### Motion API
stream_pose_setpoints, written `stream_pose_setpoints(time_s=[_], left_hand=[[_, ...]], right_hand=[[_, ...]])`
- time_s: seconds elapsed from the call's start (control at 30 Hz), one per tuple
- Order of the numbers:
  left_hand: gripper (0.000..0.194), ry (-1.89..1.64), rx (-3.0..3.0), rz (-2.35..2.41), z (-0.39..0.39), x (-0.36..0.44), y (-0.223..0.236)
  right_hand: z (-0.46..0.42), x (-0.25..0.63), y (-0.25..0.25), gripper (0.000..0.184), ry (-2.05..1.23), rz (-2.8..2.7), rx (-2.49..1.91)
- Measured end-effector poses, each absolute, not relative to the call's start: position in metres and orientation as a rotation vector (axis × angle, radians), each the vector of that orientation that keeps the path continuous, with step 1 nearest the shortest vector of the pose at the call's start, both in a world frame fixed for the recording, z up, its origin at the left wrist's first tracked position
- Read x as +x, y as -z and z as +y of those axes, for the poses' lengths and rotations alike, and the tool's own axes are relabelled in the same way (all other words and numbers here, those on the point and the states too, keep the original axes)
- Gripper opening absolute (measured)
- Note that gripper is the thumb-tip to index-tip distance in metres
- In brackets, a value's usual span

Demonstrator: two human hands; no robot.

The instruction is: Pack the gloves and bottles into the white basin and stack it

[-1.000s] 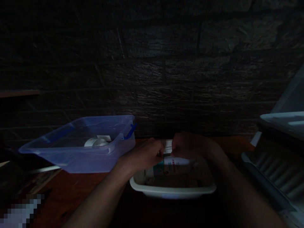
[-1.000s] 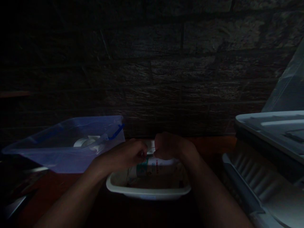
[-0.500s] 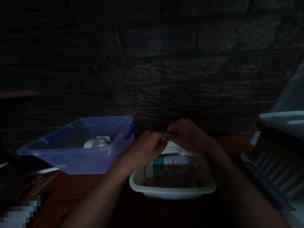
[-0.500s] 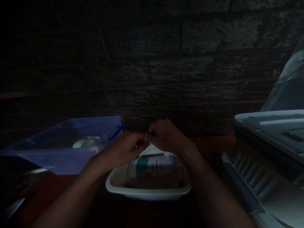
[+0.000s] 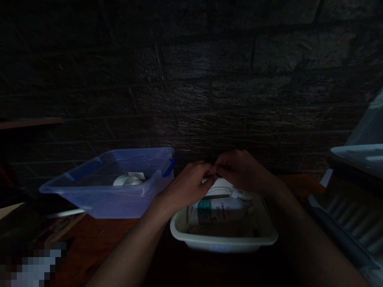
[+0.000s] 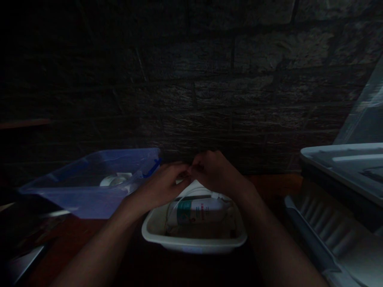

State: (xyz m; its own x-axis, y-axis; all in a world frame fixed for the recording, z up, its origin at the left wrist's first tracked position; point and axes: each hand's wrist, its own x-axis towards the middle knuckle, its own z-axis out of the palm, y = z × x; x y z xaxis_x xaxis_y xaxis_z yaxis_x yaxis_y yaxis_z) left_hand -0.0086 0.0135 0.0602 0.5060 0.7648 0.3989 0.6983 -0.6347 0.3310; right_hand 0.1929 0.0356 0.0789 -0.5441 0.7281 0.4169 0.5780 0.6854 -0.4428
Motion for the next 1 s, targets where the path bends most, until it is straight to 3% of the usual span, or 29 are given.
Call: stream_pose_setpoints(time_s=[0.57,1.0], left_hand=[[0.017,-0.851,2.563,1.213,0.011,-0.018,-0.065],[0.022,-0.892,2.564,1.228,-0.010,-0.014,-0.076]], right_hand=[[0.018,0.200,-0.090,0.025,-0.160,-2.228,-1.070],[0.005,0.183,-0.087,0.019,-0.471,-2.137,-0.908]])
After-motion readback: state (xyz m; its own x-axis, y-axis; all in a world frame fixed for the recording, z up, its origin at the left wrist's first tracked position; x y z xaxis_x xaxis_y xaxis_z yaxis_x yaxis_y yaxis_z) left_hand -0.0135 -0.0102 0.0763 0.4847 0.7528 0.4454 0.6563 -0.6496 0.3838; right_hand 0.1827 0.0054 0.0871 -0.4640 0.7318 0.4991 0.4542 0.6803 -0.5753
